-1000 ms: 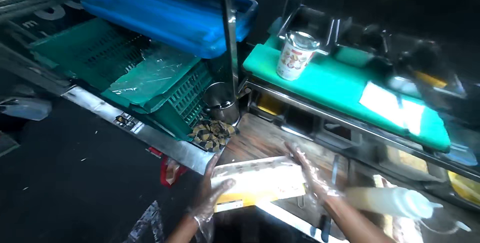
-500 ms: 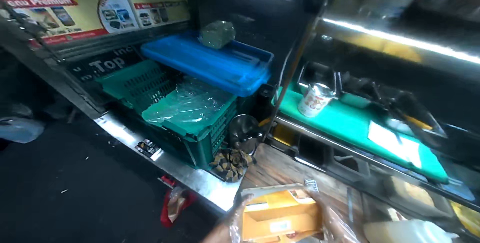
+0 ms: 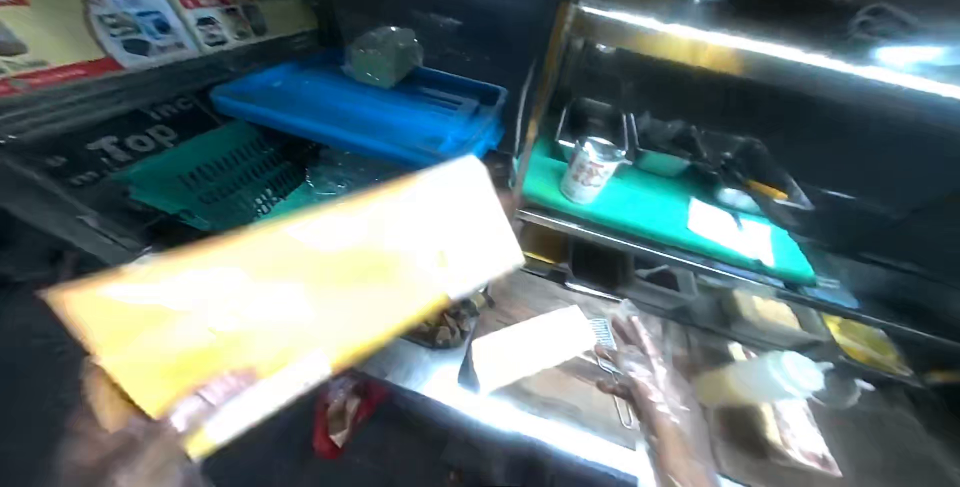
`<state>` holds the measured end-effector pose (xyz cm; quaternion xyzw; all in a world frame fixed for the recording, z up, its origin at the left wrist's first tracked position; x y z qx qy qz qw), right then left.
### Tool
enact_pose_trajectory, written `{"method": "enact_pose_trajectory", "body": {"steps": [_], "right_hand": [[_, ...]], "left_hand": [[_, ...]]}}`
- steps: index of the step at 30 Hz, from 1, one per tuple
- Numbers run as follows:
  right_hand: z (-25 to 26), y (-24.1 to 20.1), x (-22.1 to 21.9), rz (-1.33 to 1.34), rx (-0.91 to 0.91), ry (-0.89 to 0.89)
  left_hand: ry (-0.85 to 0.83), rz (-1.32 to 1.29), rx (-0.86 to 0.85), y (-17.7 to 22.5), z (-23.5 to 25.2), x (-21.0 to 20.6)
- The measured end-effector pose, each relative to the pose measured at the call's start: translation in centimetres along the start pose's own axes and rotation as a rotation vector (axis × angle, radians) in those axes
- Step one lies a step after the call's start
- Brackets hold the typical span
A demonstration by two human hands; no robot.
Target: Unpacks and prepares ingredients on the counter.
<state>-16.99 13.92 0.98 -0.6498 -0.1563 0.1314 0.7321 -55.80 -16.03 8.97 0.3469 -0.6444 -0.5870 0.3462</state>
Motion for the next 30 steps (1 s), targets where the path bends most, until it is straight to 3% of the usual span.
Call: {"method": "enact_pose_trajectory", "body": {"steps": [3, 5, 8, 11, 13, 15, 17, 19, 21, 23, 25, 27, 30], "right_hand": [[-1.2, 4.5, 0.2, -0.315, -0.022, -0.016], [-2.8, 7.0, -0.4, -0.416, -0.096, -0.101], [-4.9, 7.6, -2.1, -0.457, -0.102, -0.236], [-6.9, 9.1, -2.2, -0.472, -0.129, -0.305], [-8.0, 9.4, -1.1, -0.514, -0.145, -0.323], [-8.5, 9.6, 1.1, -0.552, -0.113, -0.279], [-9.0, 10.8, 4.2, -0.565, -0.131, -0.171], [-8.9, 12.9, 7.1, -0.557, -0.211, -0.089], [-8.0, 14.6, 8.8, -0.501, -0.206, -0.062], [-6.7, 15.5, 9.9, -0.439, -0.169, -0.061], [-5.5, 15.8, 11.3, -0.416, -0.143, -0.048], [-5.4, 16.7, 11.8, -0.367, -0.159, -0.072], [-6.0, 18.4, 8.8, -0.061, -0.257, -0.168]], "left_hand": [[0.209, 0.327, -0.269, 5.4, 9.5, 1.1], [0.293, 0.526, -0.365, 7.0, 15.2, -1.1], [0.41, 0.746, -0.32, 9.3, 19.0, -7.7], [0.282, 0.862, -0.212, 8.2, 21.8, -13.5], [0.213, 0.933, -0.23, 8.1, 19.5, -16.1], [0.194, 0.92, -0.417, 7.8, 12.6, -18.7], [0.044, 0.864, -0.617, 2.3, 4.1, -23.7], [-0.343, 1.048, -0.486, -7.8, -1.7, -31.5], [-0.748, 1.38, -0.119, -17.3, -3.8, -38.3], [-0.832, 1.565, 0.041, -22.3, -3.1, -41.9], [-0.792, 1.62, 0.11, -23.7, -1.4, -43.3], [-0.817, 1.5, 0.184, -24.2, 0.0, -43.1], [-0.844, 0.712, 0.498, -24.8, 1.5, -40.0]]}}
Point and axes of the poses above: each hand's wrist, its own z-axis towards the middle knuckle, its own x-axis out of the back of the hand, y = z × x, the point moved 10 cm from there along z, towards the middle knuckle, and after that the axes turned 12 degrees about x, right-handed, at the moved point
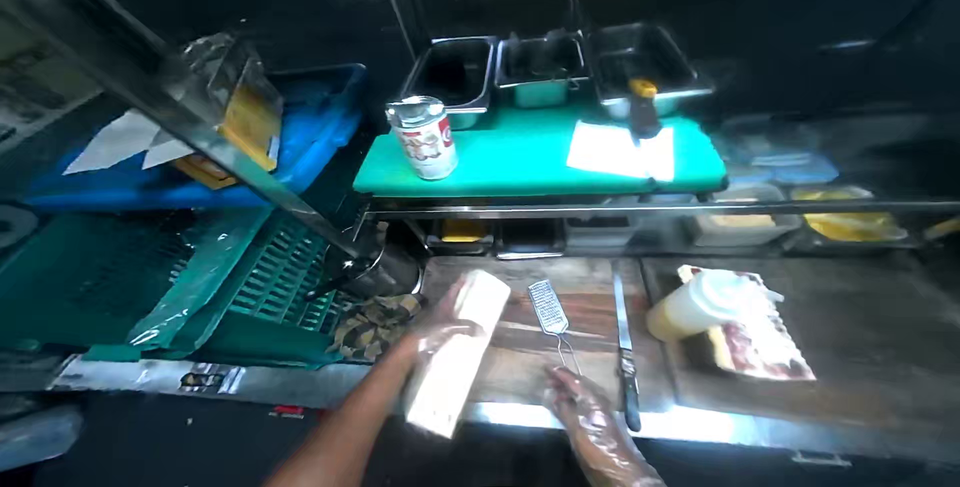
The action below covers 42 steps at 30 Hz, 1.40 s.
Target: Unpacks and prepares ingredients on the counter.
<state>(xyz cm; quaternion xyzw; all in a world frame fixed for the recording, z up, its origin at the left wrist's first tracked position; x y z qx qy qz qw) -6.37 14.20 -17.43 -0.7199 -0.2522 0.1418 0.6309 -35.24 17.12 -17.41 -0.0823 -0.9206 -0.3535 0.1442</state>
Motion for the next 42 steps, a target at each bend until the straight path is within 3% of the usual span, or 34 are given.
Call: {"method": "enact_pose_trajectory", "body": {"steps": [1, 3, 5, 7, 10, 12, 15, 18, 20, 23, 25, 27, 29, 32, 35, 39, 42], "right_hand": [[0.2, 0.2, -2.0, 0.145, -0.076, -0.074], [0.6, -0.9, -6.0, 0.425, -0.193, -0.195], [1.9, -3.8, -8.2, 0.516, -0.081, -0.27], [3.8, -5.6, -8.4, 0.359, 0.063, -0.344], [7.4, -7.8, -8.2, -0.212, 0.122, -0.566], [9.6, -9.4, -8.8, -0.524, 0.205, -0.729], [12.4, -10.2, -10.6, -0.837, 0.463, -0.789], [12.6, -8.9, -11.6, -0.94, 0.638, -0.826], [11.4, -7.2, -10.0, -0.914, 0.612, -0.794], [8.6, -6.3, -2.9, -0.741, 0.639, -0.436], [6.1, -5.3, 3.8, -0.624, 0.598, -0.108], [3.3, -4.2, 8.7, -0.626, 0.574, 0.121], [1.4, -3.1, 10.9, -0.72, 0.546, 0.176], [1.9, -0.4, 11.1, -1.007, 0.297, 0.081], [3.1, 2.9, 10.7, -1.109, -0.085, -0.04], [3.4, 5.0, 10.8, -1.015, -0.168, -0.008], [1.7, 5.1, 11.7, -0.814, -0.117, 0.117]], "left_hand": [[-0.006, -0.329, 0.001, -0.9, -1.7, 0.3], [0.136, -0.846, -0.017, -2.6, -5.4, -0.3], [0.295, -1.123, -0.141, -3.5, -7.8, -1.5], [0.341, -1.362, -0.227, -4.7, -8.4, -2.0], [0.344, -1.565, -0.133, -6.4, -7.9, -2.3], [0.273, -1.649, -0.132, -6.5, -7.6, -2.8], [0.226, -1.666, -0.082, -6.9, -8.0, -5.3], [0.186, -1.457, 0.087, -7.5, -11.0, -10.4], [0.326, -1.092, 0.003, -6.9, -14.0, -10.3], [0.692, -0.394, -0.285, -3.6, -16.8, -5.2], [0.794, 0.097, -0.308, -1.4, -15.2, -3.2], [0.608, 0.505, -0.333, 0.7, -11.3, -3.6], [0.357, 0.797, -0.348, 2.2, -7.3, -5.5], [0.171, 0.969, -0.332, 3.4, -3.9, -7.4], [0.161, 1.027, -0.27, 3.7, -2.8, -7.8], [0.251, 1.012, -0.14, 4.0, -4.3, -9.0], [0.274, 1.008, 0.003, 5.5, -4.2, -9.4]]}}
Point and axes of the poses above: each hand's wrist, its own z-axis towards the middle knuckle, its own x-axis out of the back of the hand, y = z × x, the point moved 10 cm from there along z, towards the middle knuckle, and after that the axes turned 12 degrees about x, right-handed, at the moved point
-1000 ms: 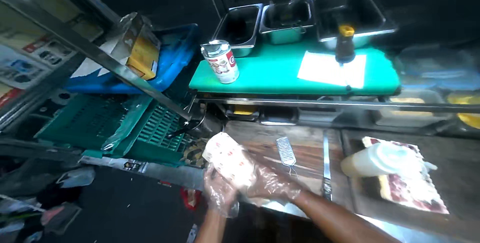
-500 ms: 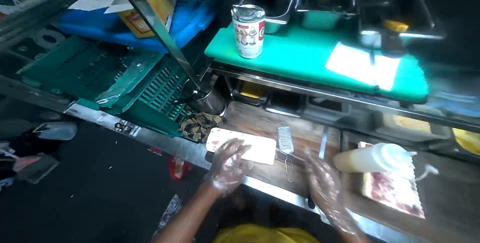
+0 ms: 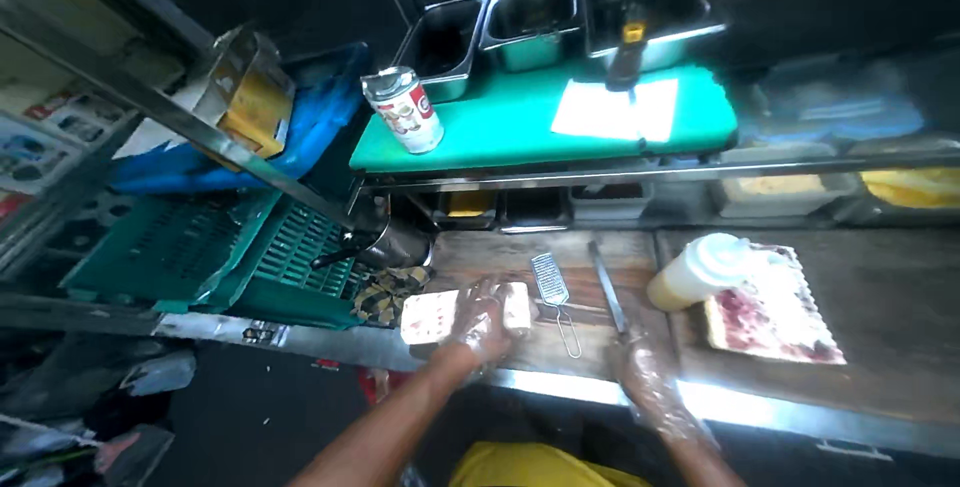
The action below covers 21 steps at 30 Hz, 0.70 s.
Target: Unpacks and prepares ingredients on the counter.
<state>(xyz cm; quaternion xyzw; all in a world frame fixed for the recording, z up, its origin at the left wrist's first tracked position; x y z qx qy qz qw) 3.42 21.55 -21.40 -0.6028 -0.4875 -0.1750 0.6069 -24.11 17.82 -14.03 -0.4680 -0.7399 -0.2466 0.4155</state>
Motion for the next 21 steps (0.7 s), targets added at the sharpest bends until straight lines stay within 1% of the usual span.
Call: {"method": "enact_pose_trajectory", "body": {"steps": [1, 3, 5, 7, 9, 11, 13, 16, 19, 21], "right_hand": [[-1.1, 0.1, 0.4, 0.077, 0.018, 0.054], [-4.1, 0.3, 0.8, 0.211, 0.057, 0.107], [-7.1, 0.1, 0.8, 0.31, 0.017, 0.113], [-10.0, -0.6, 0.2, 0.398, -0.009, 0.11], [-12.4, -2.3, -0.8, 0.464, -0.007, 0.043], [-14.9, -4.9, -1.3, 0.44, -0.022, 0.021], [-17.1, -7.9, -2.1, 0.348, -0.03, 0.016], [-19.5, -12.1, -4.9, 0.191, -0.081, -0.074], [-19.7, -15.0, -7.0, 0.103, -0.098, -0.042], [-18.5, -16.3, -7.7, 0.046, -0.101, 0.0]], "left_hand": [[-0.033, 0.005, 0.014, 0.4, 0.4, 0.2], [-0.093, 0.014, 0.018, 0.8, 1.2, 0.3], [-0.177, 0.021, 0.003, 0.9, 1.8, 0.0], [-0.241, -0.029, -0.025, 1.0, 1.9, 0.0], [-0.276, -0.131, -0.031, 1.3, 2.1, 1.1], [-0.342, -0.175, -0.029, 2.0, 2.4, 1.3], [-0.359, -0.137, -0.065, 3.2, 3.3, 0.7], [-0.349, 0.086, -0.219, 6.5, 3.1, 0.6], [-0.278, 0.186, -0.4, 8.9, 4.1, 0.3], [-0.3, 0.197, -0.438, 10.3, 4.7, 0.7]]}}
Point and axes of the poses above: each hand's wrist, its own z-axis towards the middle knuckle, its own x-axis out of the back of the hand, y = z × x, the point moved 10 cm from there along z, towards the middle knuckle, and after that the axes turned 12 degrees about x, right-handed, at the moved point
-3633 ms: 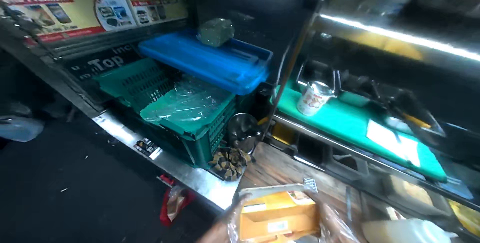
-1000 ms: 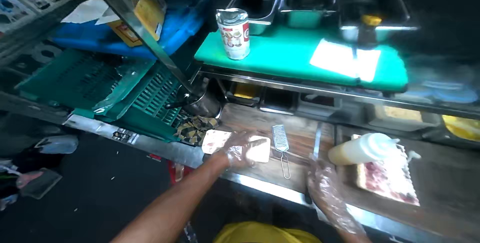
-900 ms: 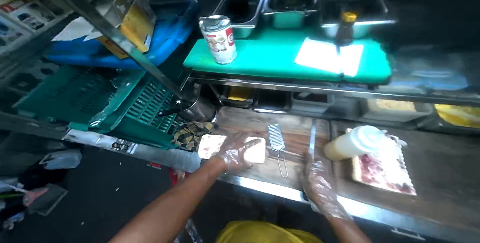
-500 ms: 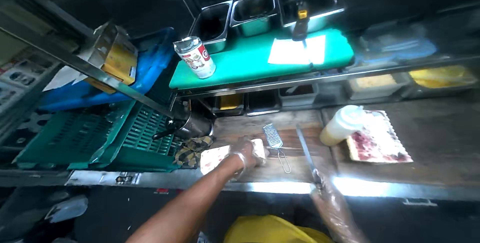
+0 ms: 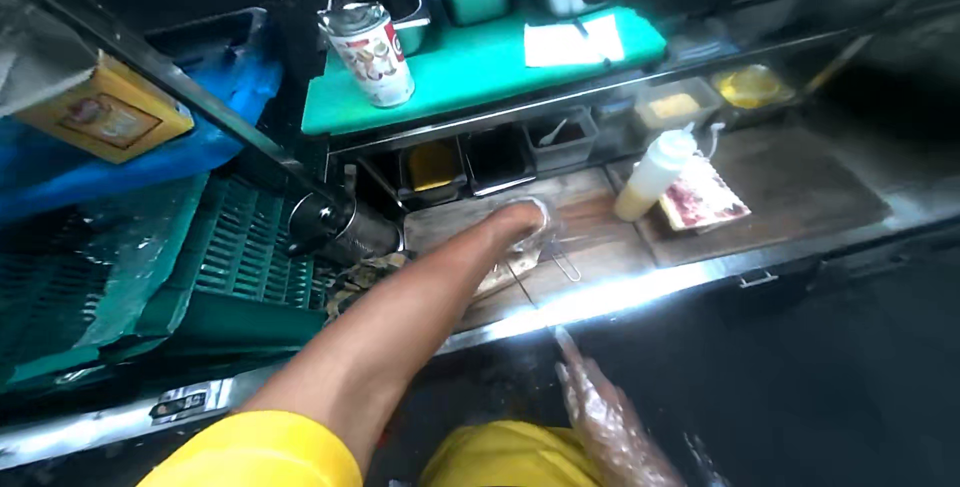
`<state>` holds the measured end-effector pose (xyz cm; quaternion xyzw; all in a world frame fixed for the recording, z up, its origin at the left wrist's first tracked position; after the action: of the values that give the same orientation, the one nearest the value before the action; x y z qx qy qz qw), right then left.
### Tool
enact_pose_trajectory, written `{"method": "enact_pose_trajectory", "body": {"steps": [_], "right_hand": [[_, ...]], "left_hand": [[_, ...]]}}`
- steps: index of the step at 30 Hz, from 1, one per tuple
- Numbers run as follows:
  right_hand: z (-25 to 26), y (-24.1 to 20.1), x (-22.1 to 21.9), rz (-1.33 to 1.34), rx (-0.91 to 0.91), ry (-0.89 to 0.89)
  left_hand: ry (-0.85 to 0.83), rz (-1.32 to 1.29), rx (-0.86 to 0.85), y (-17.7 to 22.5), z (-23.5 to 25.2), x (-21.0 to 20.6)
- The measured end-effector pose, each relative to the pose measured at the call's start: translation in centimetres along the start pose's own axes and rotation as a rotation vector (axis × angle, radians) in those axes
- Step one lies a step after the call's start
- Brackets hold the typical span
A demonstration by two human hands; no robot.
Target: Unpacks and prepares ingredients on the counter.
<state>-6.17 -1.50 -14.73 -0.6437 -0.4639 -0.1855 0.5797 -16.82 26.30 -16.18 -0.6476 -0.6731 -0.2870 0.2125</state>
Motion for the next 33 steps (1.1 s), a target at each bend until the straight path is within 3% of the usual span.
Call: {"method": "enact_pose_trajectory", "body": {"steps": [4, 6, 9, 11, 13, 15, 16, 21, 25, 33], "right_hand": [[3.1, -1.4, 0.0, 0.076, -0.066, 0.022], [4.6, -1.3, 0.3, 0.103, -0.104, -0.01], [6.4, -0.5, 1.0, 0.116, -0.106, -0.003], [6.6, -0.1, 1.1, 0.226, -0.116, 0.002], [6.5, 0.5, 0.7, 0.447, -0.2, -0.022], [6.8, 0.9, -0.1, 0.729, -0.267, -0.016], [7.0, 0.9, 0.1, 0.743, -0.272, -0.028], [8.5, -1.6, 3.2, 0.106, -0.066, -0.082], [9.1, -1.1, 2.7, 0.1, -0.181, -0.143], [10.0, -4.6, 2.1, -0.287, -0.083, -0.251]], "left_hand": [[0.018, -0.002, -0.071, 2.0, -3.4, 2.9], [0.202, -0.176, -0.181, 1.4, -6.6, 5.0], [0.683, -0.72, -0.143, -6.5, -10.8, 7.6], [0.873, -0.805, -0.007, -11.8, -13.0, 4.9], [0.714, -0.647, 0.078, -13.4, -12.0, -0.3], [0.503, -0.373, 0.108, -12.3, -9.8, -4.7], [0.457, -0.264, 0.122, -11.5, -9.1, -5.8], [0.418, -0.164, 0.232, -10.3, -7.2, -6.2], [0.443, -0.174, 0.229, -10.4, -6.7, -6.3], [0.477, -0.183, 0.232, -10.3, -6.7, -6.1]]}}
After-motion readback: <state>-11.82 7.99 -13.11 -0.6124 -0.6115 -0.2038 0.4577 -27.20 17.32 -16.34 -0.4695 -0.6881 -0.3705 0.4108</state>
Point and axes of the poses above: each hand's wrist, its own z-axis towards the middle knuckle, its own x-axis out of the back of the hand, y = z × x, the point moved 10 cm from there along z, towards the middle knuckle, and after that the axes turned 12 degrees about x, right-handed, at the moved point
